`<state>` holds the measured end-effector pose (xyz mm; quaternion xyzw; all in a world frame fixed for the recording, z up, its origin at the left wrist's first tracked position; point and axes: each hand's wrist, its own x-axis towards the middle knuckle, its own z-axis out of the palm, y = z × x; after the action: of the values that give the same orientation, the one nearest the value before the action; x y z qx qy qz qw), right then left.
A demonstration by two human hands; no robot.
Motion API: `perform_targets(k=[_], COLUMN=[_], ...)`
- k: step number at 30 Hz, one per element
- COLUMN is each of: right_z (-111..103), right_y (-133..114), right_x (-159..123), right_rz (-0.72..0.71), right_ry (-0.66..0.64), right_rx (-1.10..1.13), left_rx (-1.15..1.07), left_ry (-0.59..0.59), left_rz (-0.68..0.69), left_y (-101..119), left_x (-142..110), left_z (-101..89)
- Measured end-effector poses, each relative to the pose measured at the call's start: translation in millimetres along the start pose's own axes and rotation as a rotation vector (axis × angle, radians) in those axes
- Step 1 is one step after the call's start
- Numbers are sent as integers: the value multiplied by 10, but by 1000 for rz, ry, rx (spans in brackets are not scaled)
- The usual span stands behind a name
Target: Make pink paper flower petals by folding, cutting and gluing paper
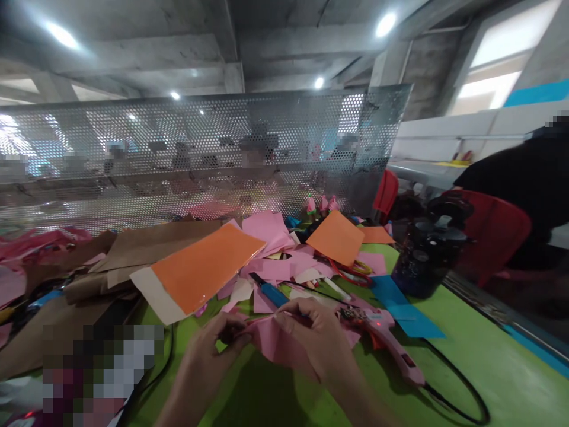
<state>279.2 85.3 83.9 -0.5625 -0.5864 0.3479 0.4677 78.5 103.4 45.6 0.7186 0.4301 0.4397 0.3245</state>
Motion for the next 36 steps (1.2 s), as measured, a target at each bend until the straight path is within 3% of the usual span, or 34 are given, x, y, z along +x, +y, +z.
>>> perform_targets(k=[13,22,36], right_z=[-4,23,-3], right_y=[24,-32,15], right_x=[8,6,14], right_rz=[0,-1,-44], right_ry=[2,7,-4], right_rx=[7,18,-33], left_rx=[13,-30,-173], left_ry=[9,8,71], left_rz=[62,-23,16], left_y=[-7,6,-29], left_x=[10,7,22], left_z=[-4,6,9])
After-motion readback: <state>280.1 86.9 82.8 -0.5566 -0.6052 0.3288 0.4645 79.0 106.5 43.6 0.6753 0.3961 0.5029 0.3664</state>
